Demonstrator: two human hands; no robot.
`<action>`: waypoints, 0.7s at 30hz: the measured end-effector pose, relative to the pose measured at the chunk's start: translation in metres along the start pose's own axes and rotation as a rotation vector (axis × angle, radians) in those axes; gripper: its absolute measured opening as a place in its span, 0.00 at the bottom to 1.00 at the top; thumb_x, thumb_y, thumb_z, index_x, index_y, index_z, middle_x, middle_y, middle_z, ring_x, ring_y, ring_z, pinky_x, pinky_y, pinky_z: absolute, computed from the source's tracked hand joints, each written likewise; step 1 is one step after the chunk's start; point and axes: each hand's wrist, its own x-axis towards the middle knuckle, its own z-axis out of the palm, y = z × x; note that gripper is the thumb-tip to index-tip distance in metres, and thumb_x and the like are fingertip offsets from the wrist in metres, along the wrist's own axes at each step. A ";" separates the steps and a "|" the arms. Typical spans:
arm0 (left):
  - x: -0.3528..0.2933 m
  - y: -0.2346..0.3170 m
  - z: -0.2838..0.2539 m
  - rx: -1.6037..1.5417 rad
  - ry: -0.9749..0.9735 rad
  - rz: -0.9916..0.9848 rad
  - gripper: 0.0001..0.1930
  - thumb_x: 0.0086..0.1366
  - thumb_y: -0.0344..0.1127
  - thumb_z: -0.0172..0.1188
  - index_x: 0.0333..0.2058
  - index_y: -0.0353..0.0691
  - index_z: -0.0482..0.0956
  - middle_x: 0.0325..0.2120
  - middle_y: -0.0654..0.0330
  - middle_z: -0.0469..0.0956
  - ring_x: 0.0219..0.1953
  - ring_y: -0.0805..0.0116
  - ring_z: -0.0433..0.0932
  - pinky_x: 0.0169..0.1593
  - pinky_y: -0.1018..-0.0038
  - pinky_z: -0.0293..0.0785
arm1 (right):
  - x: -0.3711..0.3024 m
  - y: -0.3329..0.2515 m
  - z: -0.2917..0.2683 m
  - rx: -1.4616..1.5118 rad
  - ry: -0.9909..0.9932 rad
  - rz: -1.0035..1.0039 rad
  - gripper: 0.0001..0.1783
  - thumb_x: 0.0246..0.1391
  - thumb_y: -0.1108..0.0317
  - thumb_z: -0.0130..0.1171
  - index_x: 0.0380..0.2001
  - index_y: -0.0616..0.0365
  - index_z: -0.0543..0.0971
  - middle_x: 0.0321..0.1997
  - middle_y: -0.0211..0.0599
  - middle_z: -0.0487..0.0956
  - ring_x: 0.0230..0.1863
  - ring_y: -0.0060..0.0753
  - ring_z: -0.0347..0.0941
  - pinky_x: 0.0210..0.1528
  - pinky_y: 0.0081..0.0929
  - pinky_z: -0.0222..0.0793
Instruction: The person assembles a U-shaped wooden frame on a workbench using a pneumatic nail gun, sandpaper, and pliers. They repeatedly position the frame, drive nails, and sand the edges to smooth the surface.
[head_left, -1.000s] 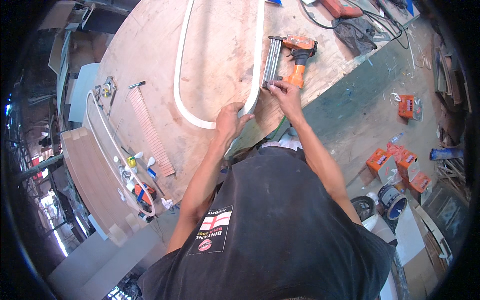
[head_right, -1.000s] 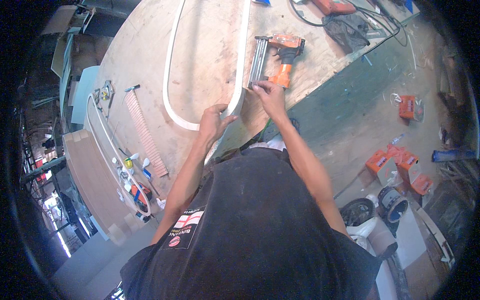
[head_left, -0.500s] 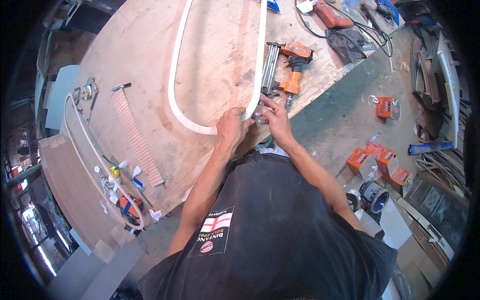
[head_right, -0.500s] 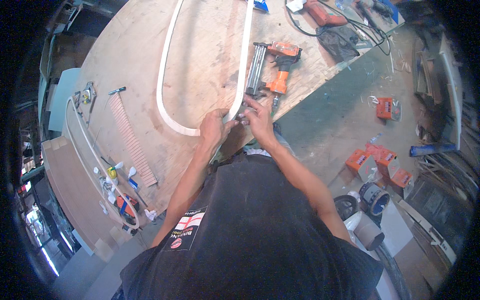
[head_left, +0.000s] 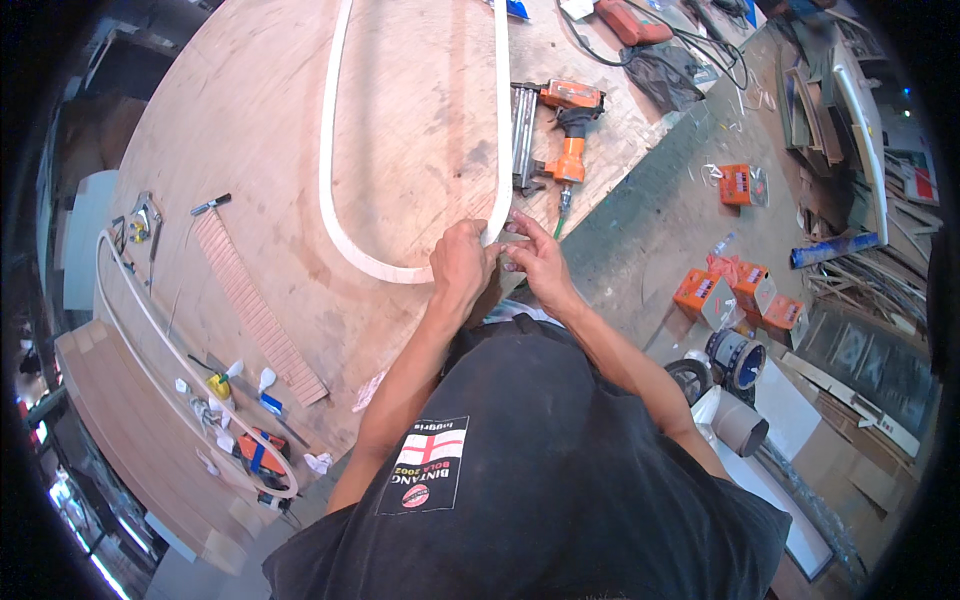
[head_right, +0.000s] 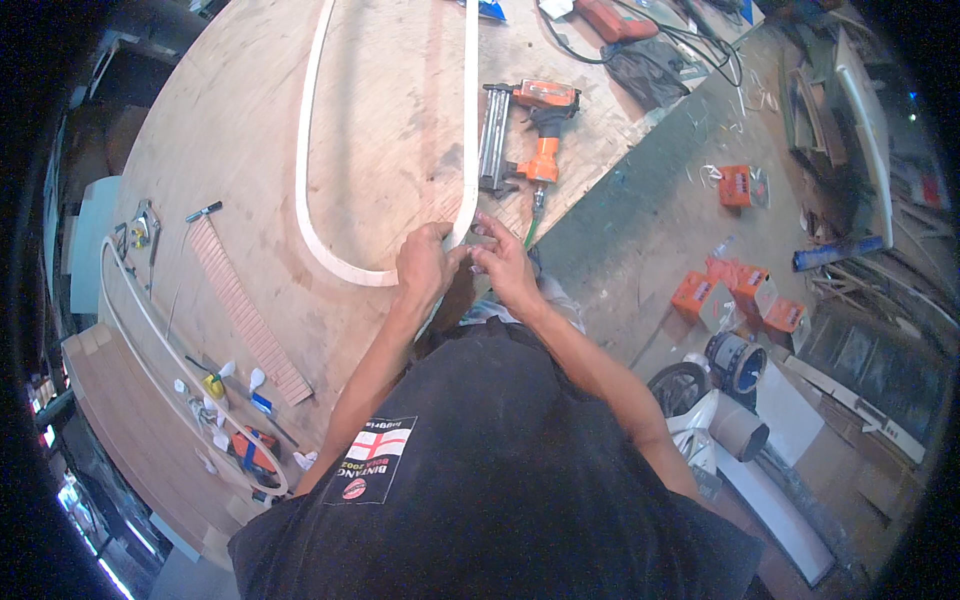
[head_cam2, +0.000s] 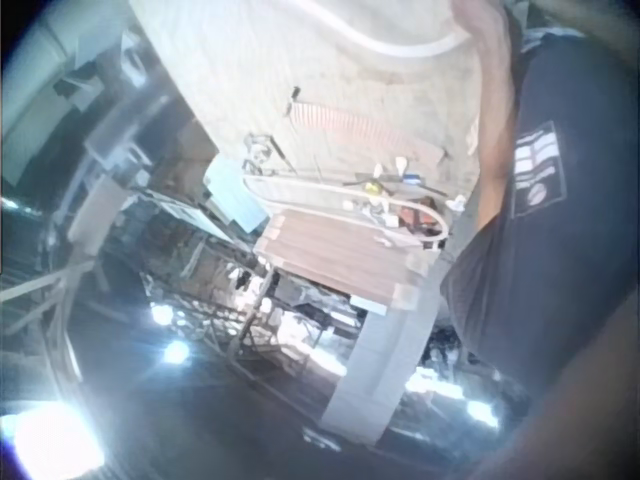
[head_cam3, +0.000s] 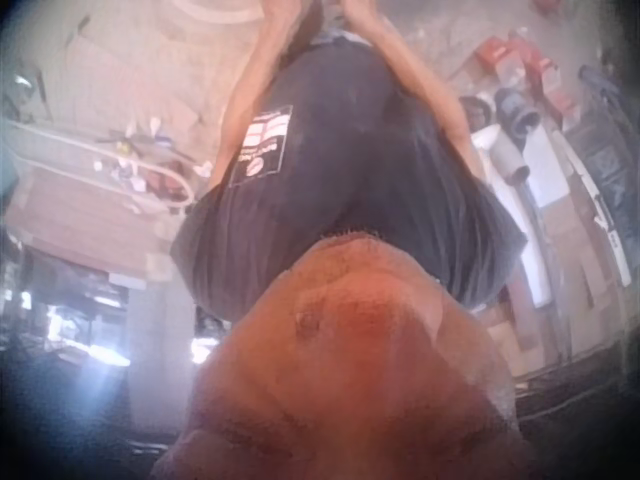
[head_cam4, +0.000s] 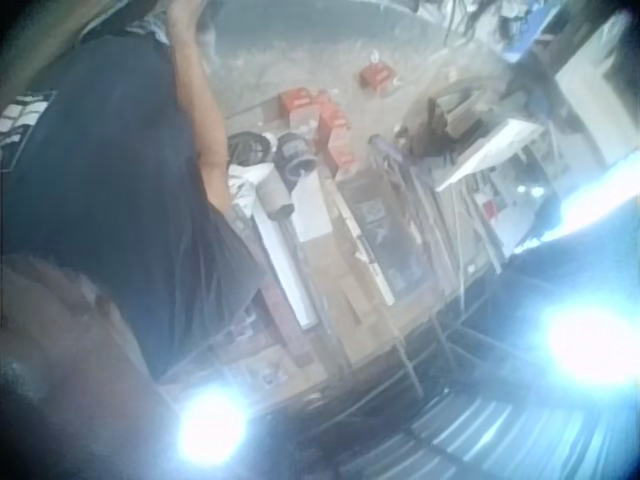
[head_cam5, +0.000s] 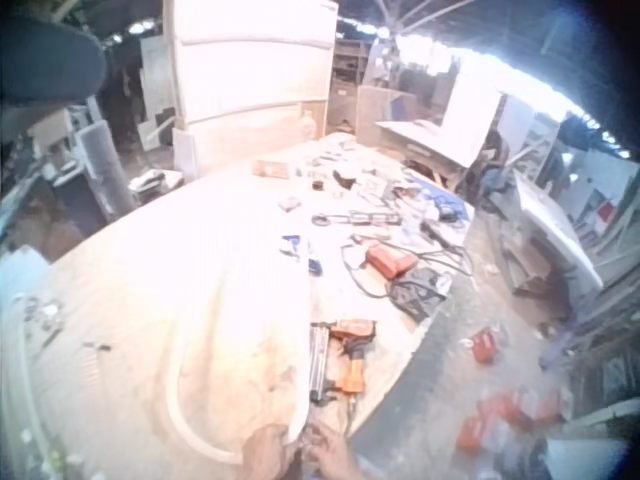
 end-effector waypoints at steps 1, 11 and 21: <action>0.001 -0.004 0.001 0.001 -0.003 0.012 0.17 0.56 0.41 0.76 0.42 0.39 0.89 0.32 0.44 0.86 0.37 0.44 0.86 0.41 0.55 0.79 | 0.000 0.001 0.000 -0.017 0.005 -0.027 0.31 0.63 0.75 0.57 0.70 0.62 0.69 0.66 0.44 0.70 0.51 0.26 0.77 0.45 0.25 0.78; -0.001 0.008 -0.016 0.077 -0.120 -0.018 0.22 0.57 0.44 0.76 0.46 0.37 0.87 0.38 0.44 0.86 0.42 0.43 0.85 0.45 0.54 0.79 | -0.008 0.019 -0.027 -0.244 0.302 -0.007 0.18 0.66 0.59 0.65 0.43 0.67 0.85 0.28 0.29 0.81 0.28 0.18 0.75 0.32 0.21 0.70; -0.015 0.009 -0.011 0.044 0.027 -0.035 0.25 0.54 0.51 0.77 0.44 0.40 0.87 0.40 0.49 0.86 0.44 0.46 0.85 0.45 0.53 0.78 | 0.016 0.015 -0.087 -0.188 0.349 -0.147 0.21 0.75 0.62 0.52 0.60 0.67 0.79 0.33 0.35 0.83 0.32 0.20 0.79 0.32 0.21 0.74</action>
